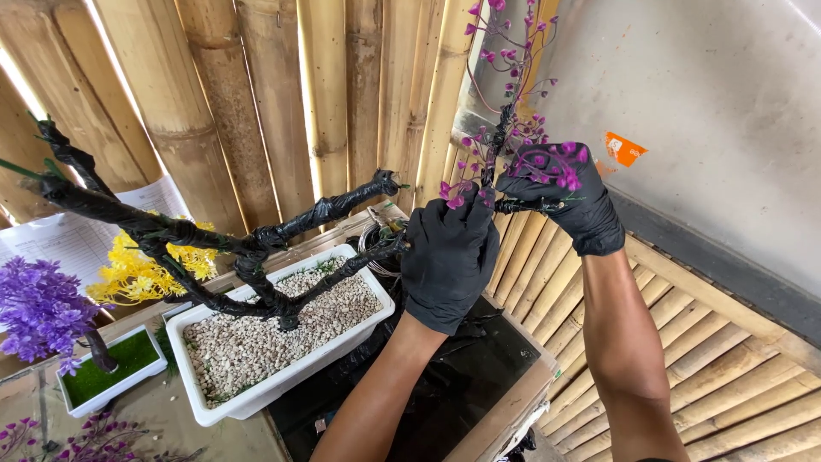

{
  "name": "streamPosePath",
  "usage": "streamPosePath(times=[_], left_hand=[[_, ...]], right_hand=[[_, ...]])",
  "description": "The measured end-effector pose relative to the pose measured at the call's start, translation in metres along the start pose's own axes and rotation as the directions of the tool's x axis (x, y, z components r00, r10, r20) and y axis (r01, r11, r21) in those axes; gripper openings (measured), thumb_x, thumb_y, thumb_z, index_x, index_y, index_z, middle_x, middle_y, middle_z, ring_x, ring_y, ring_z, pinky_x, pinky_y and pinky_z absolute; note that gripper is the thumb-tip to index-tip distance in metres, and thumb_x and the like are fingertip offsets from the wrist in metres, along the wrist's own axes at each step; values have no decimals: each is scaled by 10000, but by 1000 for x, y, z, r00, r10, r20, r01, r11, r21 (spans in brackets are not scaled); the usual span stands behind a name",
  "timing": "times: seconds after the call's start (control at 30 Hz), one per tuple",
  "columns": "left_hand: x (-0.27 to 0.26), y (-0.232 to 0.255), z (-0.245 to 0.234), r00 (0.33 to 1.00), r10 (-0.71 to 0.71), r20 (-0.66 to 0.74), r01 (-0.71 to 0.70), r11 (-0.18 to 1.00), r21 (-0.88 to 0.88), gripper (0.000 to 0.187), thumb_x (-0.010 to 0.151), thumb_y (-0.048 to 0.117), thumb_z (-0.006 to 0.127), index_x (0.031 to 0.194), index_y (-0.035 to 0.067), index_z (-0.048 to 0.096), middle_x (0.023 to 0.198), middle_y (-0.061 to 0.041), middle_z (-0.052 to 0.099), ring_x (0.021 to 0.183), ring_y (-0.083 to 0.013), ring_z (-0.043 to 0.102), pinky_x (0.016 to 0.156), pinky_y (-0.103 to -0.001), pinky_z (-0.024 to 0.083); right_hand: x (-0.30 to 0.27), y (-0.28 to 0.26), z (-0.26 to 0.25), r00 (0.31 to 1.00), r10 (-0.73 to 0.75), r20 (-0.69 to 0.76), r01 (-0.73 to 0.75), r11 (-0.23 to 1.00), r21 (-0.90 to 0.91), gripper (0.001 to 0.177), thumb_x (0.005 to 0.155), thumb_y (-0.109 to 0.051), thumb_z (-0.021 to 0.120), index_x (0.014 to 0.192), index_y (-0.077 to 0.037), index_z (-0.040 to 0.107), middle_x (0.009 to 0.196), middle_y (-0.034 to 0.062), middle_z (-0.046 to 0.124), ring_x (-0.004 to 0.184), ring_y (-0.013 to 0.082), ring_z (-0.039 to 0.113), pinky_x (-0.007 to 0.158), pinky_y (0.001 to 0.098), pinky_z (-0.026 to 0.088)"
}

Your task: The person arranges purple artificial flowers onto the branches of a black bonsai tree. They pick up small flower sprigs from a tray and attach them to the tree's branches, carefully positioning them to create a decorative effect. The person also handles a lighter and a roll of black tape during the process.

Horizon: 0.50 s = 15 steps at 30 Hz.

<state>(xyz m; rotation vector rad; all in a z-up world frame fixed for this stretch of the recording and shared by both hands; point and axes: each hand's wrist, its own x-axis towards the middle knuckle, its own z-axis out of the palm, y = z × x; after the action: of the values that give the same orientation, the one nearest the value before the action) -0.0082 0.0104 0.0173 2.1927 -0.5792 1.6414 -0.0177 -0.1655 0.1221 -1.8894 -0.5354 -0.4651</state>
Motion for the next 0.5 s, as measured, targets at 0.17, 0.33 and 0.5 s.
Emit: streamPosePath(times=[0.17,0.33,0.5], left_hand=[[-10,8,10,989,-145,17,146,974,-172,730,1040,680,547,1598,242,377,1520,-121,567,1297,-276,602,1251,-500,244],[-18,2,20,989,-46,138,61,993,-100,811,992,797,526,1625,343,301,1588,15,493,1401,-280,497,1284,-496,88],[-30,-3,48,988,9,151,6,995,-101,837,983,798,563,1629,327,316,1598,14,487,1407,-272,492,1286,-487,88]], right_hand=[[2,-3,-1,1000,1,1,-1,1000,-10,206,767,-13,884,891,48,731,847,114,736,861,201,703,840,367,604],[2,-5,1,1000,4,-8,-4,1000,-18,214,758,-11,891,886,47,730,843,114,734,855,200,703,832,371,607],[3,-8,3,1000,3,-7,-3,1000,-23,222,748,-9,899,880,47,730,840,114,733,848,199,702,824,375,609]])
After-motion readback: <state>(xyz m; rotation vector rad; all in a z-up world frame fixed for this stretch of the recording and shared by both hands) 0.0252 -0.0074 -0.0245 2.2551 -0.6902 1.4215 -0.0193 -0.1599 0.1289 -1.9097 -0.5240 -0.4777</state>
